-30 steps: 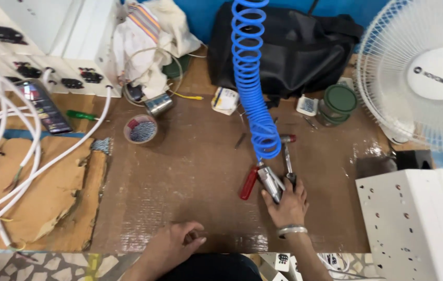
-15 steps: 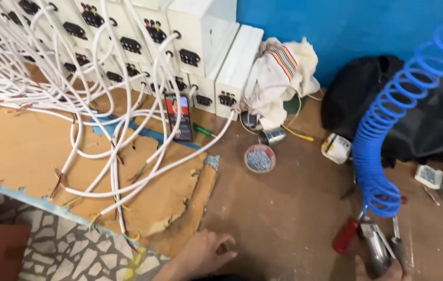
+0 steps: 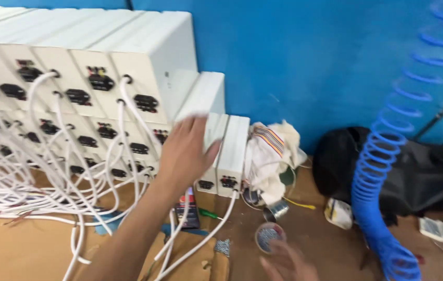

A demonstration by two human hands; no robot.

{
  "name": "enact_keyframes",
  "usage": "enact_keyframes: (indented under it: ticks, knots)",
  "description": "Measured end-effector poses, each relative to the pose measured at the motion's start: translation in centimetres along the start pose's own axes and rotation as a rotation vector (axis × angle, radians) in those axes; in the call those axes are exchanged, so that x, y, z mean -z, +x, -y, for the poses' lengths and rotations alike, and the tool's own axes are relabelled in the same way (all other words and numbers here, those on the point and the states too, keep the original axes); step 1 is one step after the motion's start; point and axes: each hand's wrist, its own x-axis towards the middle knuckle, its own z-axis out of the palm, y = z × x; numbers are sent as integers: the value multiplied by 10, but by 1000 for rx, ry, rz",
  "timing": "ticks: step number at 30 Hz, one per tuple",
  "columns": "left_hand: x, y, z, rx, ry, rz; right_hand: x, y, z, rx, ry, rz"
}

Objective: Assembling white metal electrical enclosures using various hand and power tools at a workbench.

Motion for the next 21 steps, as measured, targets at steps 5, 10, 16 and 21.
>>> enact_keyframes:
  ticks: [5,10,16,21]
  knots:
    - [-70,47,59,-49,621,26,25,110,220,265,393,213]
    - [-59,69,37,250,402,286,-1,242,257,-5,567,193]
    - [-62,64,33,342,147,257,-16,362,300,-76,118,156]
    - [-72,36,30,362,-284,138,-24,400,317,20,-337,177]
